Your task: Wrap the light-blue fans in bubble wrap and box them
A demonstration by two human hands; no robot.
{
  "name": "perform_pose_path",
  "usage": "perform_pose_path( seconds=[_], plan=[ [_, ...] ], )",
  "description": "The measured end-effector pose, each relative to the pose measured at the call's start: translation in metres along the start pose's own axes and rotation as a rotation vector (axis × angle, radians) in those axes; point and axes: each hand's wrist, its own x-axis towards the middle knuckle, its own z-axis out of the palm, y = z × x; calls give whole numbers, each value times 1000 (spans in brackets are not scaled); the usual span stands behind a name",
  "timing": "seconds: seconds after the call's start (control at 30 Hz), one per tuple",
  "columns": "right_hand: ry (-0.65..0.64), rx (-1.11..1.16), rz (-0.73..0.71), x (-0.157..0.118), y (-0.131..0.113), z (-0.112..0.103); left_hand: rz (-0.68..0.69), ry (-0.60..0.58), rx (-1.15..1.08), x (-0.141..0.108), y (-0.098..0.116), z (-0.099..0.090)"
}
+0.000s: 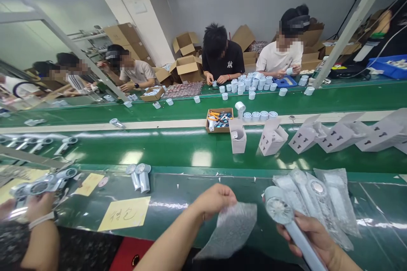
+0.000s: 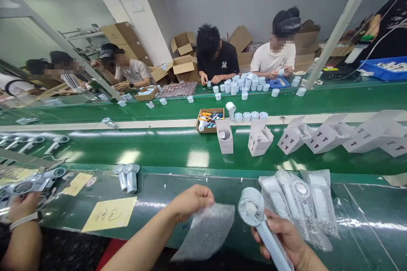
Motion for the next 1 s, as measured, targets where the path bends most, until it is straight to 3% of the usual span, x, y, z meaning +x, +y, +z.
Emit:
perform_pose_path(
  seconds=[0.07, 0.2, 0.27, 0.33, 0.43, 0.5, 0.57, 0.63, 0.73, 0.8, 1.0],
  plan=[
    [40, 9, -41, 0, -5, -3, -9, 131, 120, 20, 4, -25],
    [348, 45, -78, 10, -1, -1, -29, 387, 280, 53, -6, -64],
    [477, 69, -95, 10, 7, -4, -16, 515, 349, 49, -19, -60],
    [550, 79, -102, 7, 16, -10, 26, 571, 394, 36, -33, -34],
    [575, 67, -89, 4, 27, -16, 113, 445, 497, 26, -46, 31],
    [578, 70, -82, 6, 32, -15, 102, 381, 584, 40, -44, 71],
    [568, 85, -91, 8, 35, -12, 30, 366, 635, 65, -36, 95],
    [553, 97, -110, 9, 37, -10, -23, 350, 636, 90, -27, 101],
    [544, 80, -118, 5, 39, -10, -4, 284, 581, 105, -22, 91],
    [485, 27, -115, 4, 38, -11, 43, 240, 515, 96, -26, 83],
    [137, -139, -21, 24, 29, 8, 166, 169, 212, 41, -29, 71]
  ],
)
